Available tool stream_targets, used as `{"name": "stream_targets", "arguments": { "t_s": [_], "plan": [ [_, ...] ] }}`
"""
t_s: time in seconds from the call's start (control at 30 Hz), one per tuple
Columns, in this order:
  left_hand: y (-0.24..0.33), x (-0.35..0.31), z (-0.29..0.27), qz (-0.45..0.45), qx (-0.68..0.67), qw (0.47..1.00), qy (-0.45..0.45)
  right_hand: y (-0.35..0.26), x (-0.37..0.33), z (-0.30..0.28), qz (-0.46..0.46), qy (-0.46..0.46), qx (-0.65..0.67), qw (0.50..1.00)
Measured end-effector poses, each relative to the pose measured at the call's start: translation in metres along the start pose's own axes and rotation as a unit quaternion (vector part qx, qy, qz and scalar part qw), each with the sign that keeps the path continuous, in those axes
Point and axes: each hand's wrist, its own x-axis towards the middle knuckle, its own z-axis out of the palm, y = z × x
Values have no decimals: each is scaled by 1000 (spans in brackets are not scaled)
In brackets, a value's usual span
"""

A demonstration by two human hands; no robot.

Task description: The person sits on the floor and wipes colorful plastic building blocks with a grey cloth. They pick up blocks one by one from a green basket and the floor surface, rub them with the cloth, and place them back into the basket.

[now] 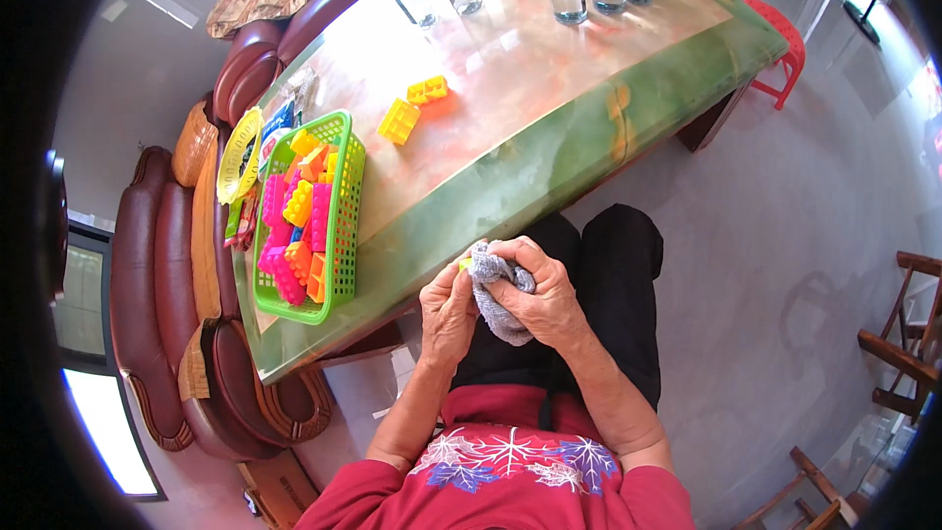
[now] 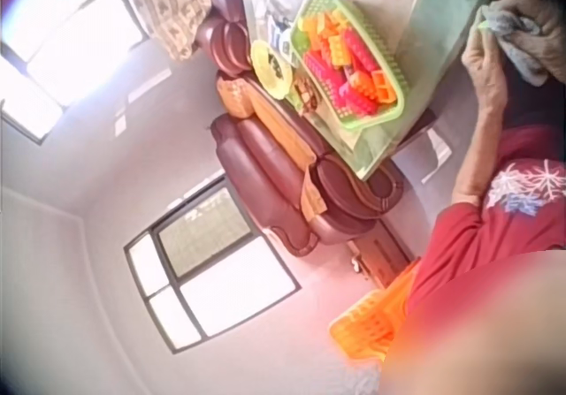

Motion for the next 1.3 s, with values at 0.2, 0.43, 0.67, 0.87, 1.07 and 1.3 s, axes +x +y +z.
{"name": "stream_targets", "arguments": {
  "t_s": [0.2, 0.43, 0.67, 0.87, 1.07, 1.3],
  "plan": [
    [4, -4, -7, 102, 190, 972, -95, -21, 7, -13, 146, -60, 93, 983],
    [-14, -3, -5, 62, 105, 992, 39, 8, -3, 25, -226, 120, -297, 920],
    [-15, -6, -7, -12, -76, 997, -19, 9, -22, 18, -276, 95, -338, 895],
    [-3, -13, 4, -3, 73, 997, -15, -13, -17, -7, 97, 48, -56, 993],
    [13, -13, -4, 79, 205, 972, -78, -19, -21, -22, 183, -67, 109, 975],
    [19, -15, -8, 124, 387, 905, -127, -24, -28, -14, 113, -33, 4, 993]
  ]
}}
